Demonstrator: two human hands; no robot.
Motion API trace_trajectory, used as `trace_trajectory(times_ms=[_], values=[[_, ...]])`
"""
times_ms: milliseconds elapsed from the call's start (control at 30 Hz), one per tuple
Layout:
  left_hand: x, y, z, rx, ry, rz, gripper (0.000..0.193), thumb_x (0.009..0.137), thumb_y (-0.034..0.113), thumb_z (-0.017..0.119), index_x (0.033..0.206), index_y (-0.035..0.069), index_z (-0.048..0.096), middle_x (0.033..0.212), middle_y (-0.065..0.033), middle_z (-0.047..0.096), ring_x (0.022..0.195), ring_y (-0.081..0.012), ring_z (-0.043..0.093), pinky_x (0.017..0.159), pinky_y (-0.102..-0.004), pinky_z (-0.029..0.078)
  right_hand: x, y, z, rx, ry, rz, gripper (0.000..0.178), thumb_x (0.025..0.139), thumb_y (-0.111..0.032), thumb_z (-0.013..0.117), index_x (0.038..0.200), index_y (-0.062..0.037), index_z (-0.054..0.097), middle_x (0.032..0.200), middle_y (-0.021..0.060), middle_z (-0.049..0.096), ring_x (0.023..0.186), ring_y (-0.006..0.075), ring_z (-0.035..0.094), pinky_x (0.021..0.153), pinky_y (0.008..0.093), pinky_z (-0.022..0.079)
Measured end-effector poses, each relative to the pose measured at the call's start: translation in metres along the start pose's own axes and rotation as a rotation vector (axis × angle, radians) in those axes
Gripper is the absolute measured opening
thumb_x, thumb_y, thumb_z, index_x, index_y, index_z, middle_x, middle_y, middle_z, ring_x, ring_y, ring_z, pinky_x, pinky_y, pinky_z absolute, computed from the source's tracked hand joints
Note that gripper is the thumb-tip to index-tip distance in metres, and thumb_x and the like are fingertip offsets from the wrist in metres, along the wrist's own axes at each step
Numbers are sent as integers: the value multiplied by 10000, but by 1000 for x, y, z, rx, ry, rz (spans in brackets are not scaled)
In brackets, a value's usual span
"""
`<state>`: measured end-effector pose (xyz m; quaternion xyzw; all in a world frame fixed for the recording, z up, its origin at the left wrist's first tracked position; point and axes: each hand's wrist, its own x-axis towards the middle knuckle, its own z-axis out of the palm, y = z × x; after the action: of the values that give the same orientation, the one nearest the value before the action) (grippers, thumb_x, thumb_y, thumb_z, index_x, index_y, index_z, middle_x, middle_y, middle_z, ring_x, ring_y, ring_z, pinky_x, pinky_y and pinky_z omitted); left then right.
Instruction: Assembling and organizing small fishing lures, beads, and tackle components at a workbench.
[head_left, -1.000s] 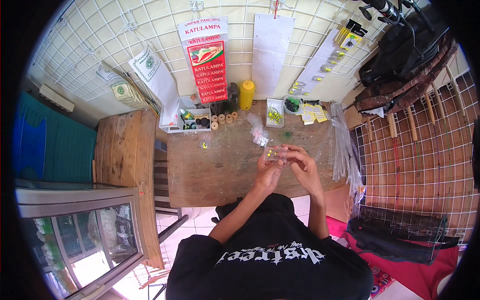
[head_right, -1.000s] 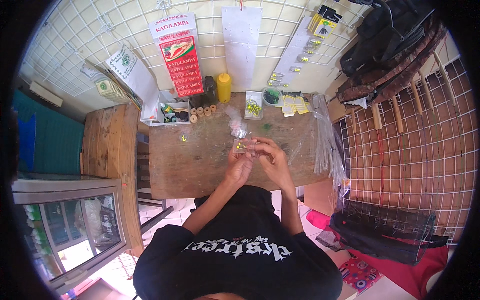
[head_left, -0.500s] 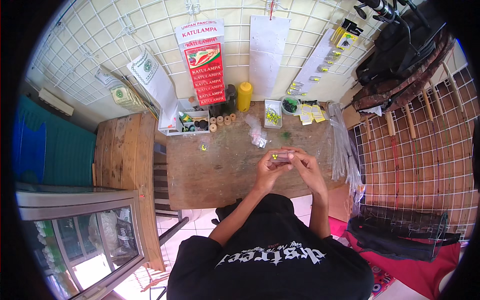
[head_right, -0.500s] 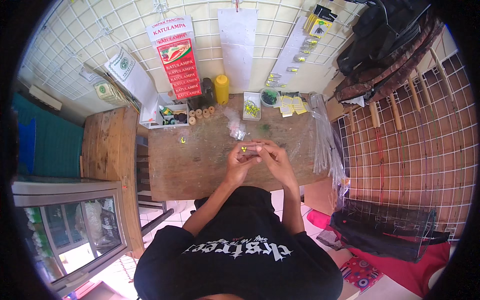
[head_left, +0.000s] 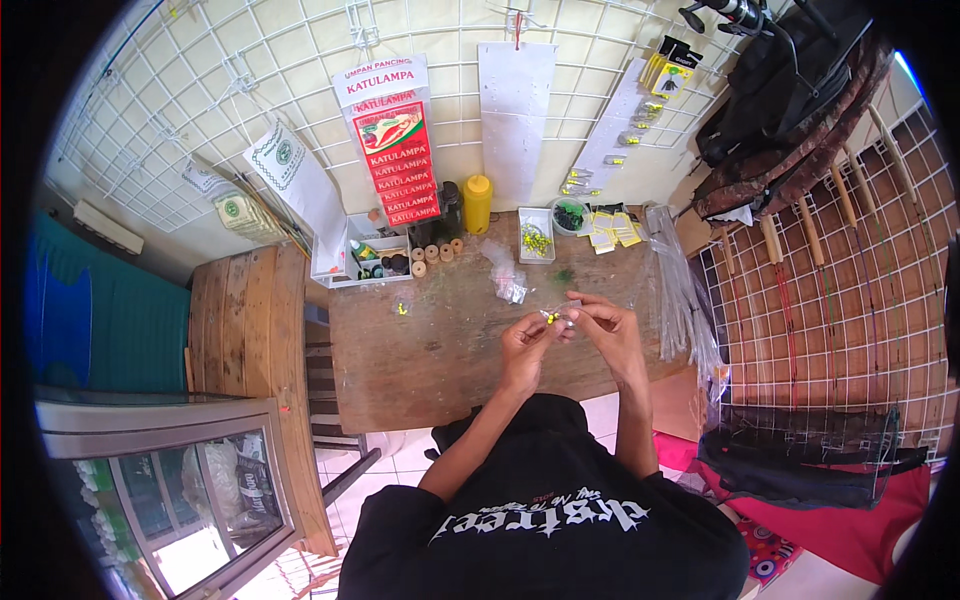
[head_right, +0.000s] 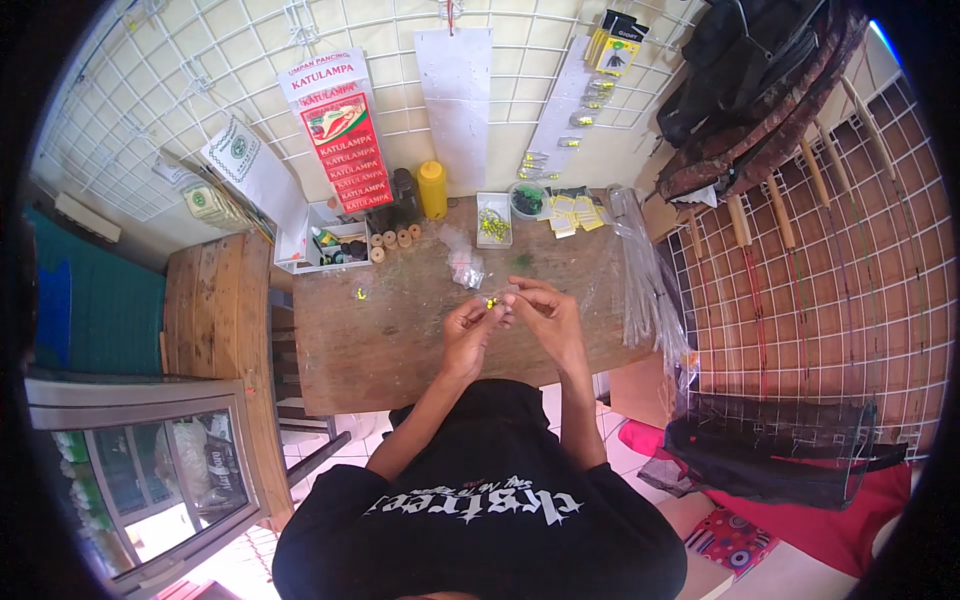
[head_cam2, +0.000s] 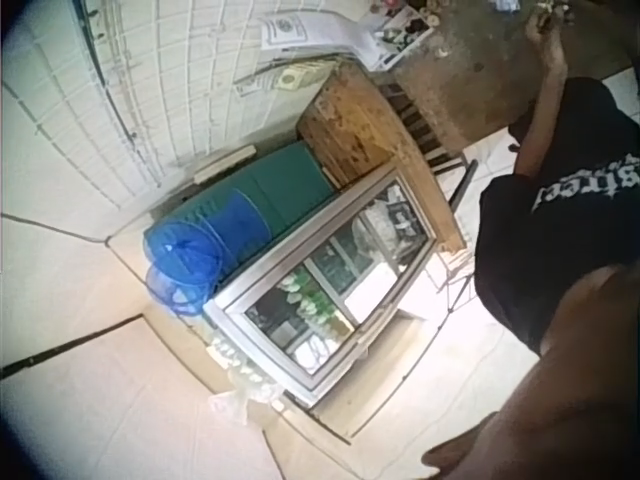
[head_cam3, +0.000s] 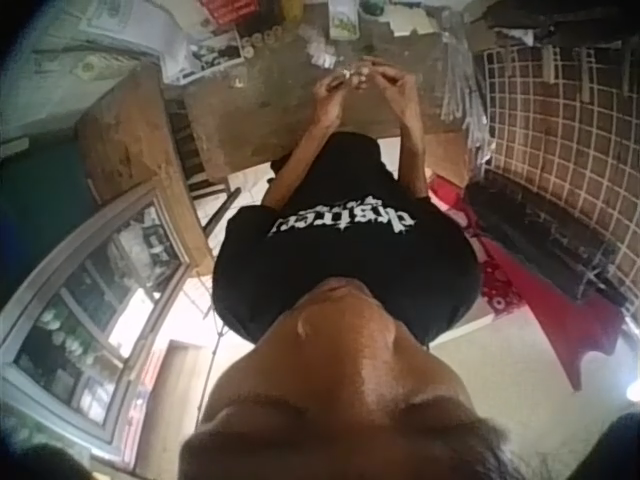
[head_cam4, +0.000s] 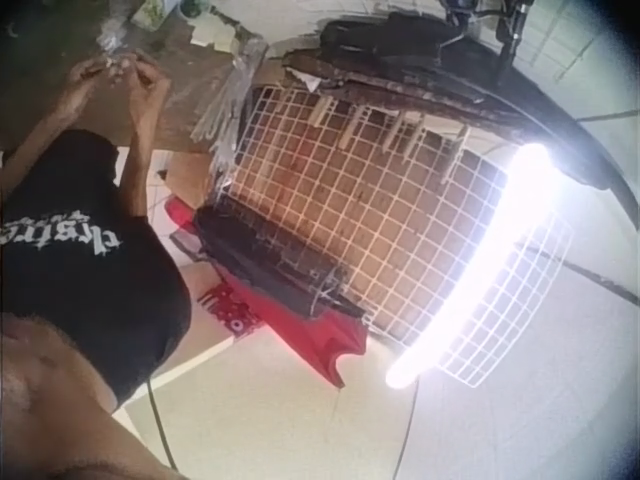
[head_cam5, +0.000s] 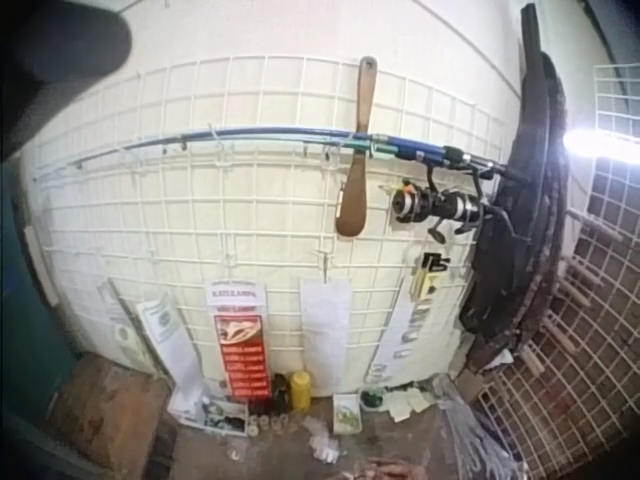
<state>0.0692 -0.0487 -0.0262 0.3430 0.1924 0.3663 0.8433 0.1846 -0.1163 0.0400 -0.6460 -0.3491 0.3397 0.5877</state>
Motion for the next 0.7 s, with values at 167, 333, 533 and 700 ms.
trace_trajectory(times_ms=[167, 333, 533, 700], values=[[0, -4, -3, -103, 14, -11, 117, 874, 19, 591, 987, -6, 592, 928, -100, 657, 802, -169, 649, 704, -287, 518, -2, -3, -3, 41, 83, 38, 158, 872, -112, 620, 938, 12, 694, 1069, 133, 635, 993, 154, 577, 849, 273, 444], [0, -4, -1, -61, -21, -9, 215, 872, 11, 585, 1084, -19, 559, 993, -121, 652, 819, -169, 640, 713, -285, 513, -3, 8, -8, -42, 41, 42, 165, 882, -112, 611, 932, 31, 676, 1062, 113, 635, 962, 137, 579, 852, 273, 441], [-1, 4, 5, 62, -61, 10, 281, 850, -16, 602, 1124, -12, 537, 1018, -118, 643, 847, -150, 628, 736, -295, 524, -5, 7, -6, -15, -22, 83, 164, 845, -114, 650, 945, 13, 680, 1062, 150, 629, 900, 169, 620, 767, 311, 517], [-2, 6, 8, 130, -100, 29, 295, 849, -15, 606, 1133, -13, 529, 1038, -113, 633, 855, -143, 622, 759, -281, 524, -5, 9, -8, -302, -41, -38, 184, 825, -111, 661, 957, 17, 679, 1060, 175, 622, 914, 206, 627, 785, 312, 517]])
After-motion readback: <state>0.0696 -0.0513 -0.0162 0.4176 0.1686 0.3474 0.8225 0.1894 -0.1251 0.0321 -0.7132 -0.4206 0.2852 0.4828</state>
